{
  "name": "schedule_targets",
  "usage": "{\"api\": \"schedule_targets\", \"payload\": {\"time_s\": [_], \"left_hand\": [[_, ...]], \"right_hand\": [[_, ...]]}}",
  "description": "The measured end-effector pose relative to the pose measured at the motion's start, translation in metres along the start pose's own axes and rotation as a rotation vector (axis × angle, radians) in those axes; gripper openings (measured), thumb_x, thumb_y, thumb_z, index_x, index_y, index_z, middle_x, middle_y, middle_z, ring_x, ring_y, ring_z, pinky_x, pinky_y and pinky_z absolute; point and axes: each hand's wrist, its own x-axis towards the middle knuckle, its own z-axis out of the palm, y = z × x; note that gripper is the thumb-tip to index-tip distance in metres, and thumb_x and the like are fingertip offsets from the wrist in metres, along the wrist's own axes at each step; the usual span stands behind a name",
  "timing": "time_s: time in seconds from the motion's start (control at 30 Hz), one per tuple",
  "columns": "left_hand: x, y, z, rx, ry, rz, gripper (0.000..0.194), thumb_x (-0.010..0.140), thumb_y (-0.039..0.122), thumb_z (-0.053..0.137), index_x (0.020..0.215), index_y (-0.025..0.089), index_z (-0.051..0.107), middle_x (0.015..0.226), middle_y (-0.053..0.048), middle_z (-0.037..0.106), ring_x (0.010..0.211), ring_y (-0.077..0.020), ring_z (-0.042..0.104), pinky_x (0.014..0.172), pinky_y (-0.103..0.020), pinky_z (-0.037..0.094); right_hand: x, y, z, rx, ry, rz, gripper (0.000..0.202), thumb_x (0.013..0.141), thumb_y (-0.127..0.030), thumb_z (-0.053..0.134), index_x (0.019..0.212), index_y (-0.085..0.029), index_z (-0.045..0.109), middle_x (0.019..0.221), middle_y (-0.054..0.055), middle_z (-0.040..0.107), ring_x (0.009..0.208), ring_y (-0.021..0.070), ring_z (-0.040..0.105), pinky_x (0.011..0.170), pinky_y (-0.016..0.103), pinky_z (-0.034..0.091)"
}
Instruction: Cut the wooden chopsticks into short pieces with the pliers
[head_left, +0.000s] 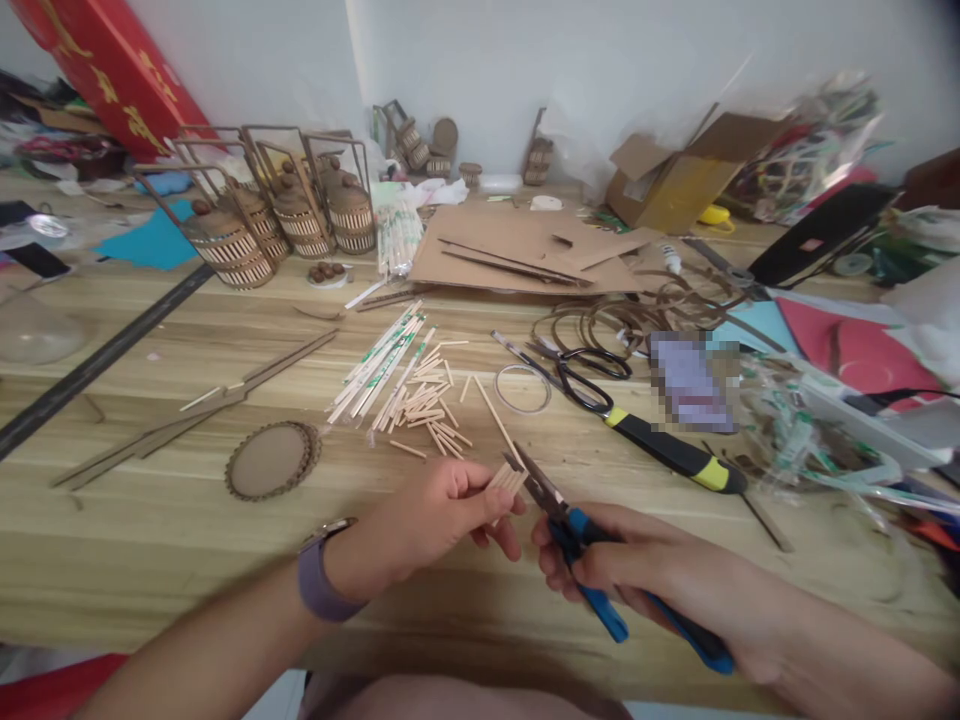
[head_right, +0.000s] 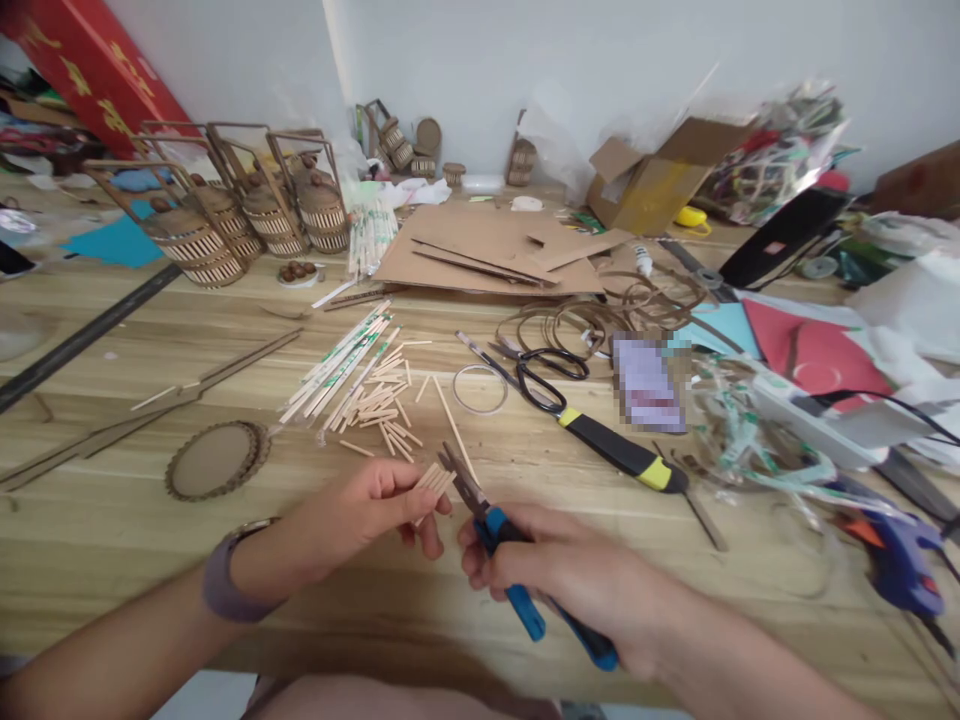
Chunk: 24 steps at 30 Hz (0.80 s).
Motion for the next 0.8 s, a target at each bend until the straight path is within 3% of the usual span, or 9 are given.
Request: {"api": "schedule_targets", "payload": {"time_s": [0.1,0.2,0.37,0.57,0.8], "left_hand": [[-0.001,0.001,0.001,0.019,-0.028,0.011,0.040,0.090,0.050,0.050,0.083,0.013,0.064,0.070,-0.004,0.068,0.067,-0.0123,0.061,0.065,-0.022,0.043],[-0.001,0.002,0.002,0.021,-0.053,0.025,0.041,0.091,0.049,0.049,0.081,0.013,0.064,0.071,-0.004,0.068,0.066,-0.0113,0.061,0.063,-0.020,0.043],[-0.001,0.004,0.004,0.057,-0.073,0.044,0.042,0.092,0.050,0.047,0.082,0.013,0.064,0.071,-0.003,0.068,0.065,-0.0106,0.060,0.062,-0.020,0.043],[-0.003,0.004,0.005,0.109,-0.051,0.044,0.044,0.093,0.050,0.046,0.077,0.013,0.063,0.067,-0.003,0.067,0.063,-0.0104,0.059,0.061,-0.019,0.043],[-0.001,0.005,0.004,0.112,-0.041,0.034,0.043,0.092,0.051,0.046,0.074,0.014,0.061,0.064,-0.002,0.064,0.061,-0.0108,0.057,0.060,-0.020,0.042]], "right_hand": [[0.000,-0.001,0.003,0.027,-0.042,-0.013,0.023,0.068,-0.022,0.059,0.089,-0.018,0.066,0.089,0.004,0.062,0.086,0.0196,0.056,0.075,0.031,0.046],[0.002,-0.003,0.006,0.031,0.010,0.036,0.025,0.066,-0.025,0.060,0.089,-0.018,0.064,0.090,0.005,0.062,0.088,0.0200,0.056,0.073,0.030,0.046],[0.003,-0.009,0.011,-0.013,0.041,0.071,0.029,0.063,-0.025,0.060,0.090,-0.018,0.063,0.083,0.002,0.061,0.073,0.0155,0.053,0.061,0.027,0.041],[0.003,-0.011,0.013,0.022,0.046,0.084,0.030,0.062,-0.025,0.061,0.091,-0.019,0.063,0.086,0.003,0.061,0.081,0.0178,0.055,0.068,0.029,0.046],[0.006,-0.012,0.015,-0.130,0.057,0.075,0.022,0.060,-0.029,0.059,0.079,-0.019,0.059,0.077,0.003,0.062,0.076,0.0178,0.057,0.060,0.027,0.045]]}}
